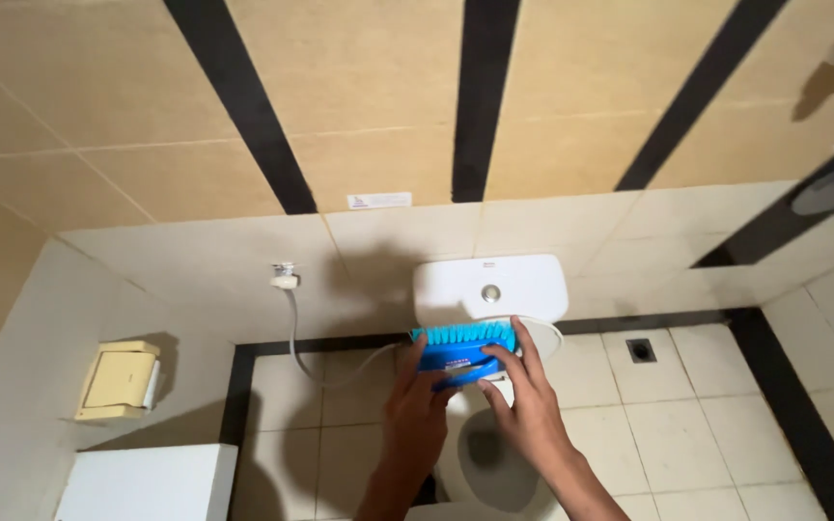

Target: The person uses a blue scrub brush to clean the tiled walls of a bathroom. They scrub the wall above the toilet, the wall near the door hinge, and the wall above the sink.

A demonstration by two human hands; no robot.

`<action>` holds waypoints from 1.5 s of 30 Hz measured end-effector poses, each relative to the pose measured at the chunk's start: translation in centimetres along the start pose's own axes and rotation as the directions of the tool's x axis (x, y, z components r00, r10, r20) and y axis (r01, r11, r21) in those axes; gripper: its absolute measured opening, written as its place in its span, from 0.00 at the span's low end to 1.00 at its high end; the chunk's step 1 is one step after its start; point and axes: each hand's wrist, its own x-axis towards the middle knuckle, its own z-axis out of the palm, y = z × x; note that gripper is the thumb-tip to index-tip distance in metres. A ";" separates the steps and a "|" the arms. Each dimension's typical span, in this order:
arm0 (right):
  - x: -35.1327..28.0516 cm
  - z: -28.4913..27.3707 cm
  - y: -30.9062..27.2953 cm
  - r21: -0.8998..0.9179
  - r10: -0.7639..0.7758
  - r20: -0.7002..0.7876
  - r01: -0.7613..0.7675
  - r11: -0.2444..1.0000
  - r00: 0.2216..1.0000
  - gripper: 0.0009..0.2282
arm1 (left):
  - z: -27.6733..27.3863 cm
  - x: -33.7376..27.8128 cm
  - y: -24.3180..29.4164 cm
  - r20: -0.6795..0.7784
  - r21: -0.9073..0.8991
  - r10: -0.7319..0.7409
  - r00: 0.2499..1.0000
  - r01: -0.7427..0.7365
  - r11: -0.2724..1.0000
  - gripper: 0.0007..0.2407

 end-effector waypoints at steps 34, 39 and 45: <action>-14.0 -2.7 -3.5 -0.268 0.135 -0.402 -0.257 0.928 0.906 0.25 | -0.6 -2.4 3.7 0.475 -0.289 0.384 0.792 -0.272 0.918 0.08; -16.1 -2.1 -5.3 -0.195 0.380 -0.412 -0.487 0.851 0.828 0.29 | -0.3 -3.2 4.0 0.749 -0.146 0.185 0.636 -0.115 0.983 0.06; -19.0 -1.8 -4.7 -0.209 0.374 -0.530 -0.545 0.812 0.761 0.25 | 0.8 -5.3 3.9 0.702 -0.317 0.381 0.602 -0.215 0.924 0.06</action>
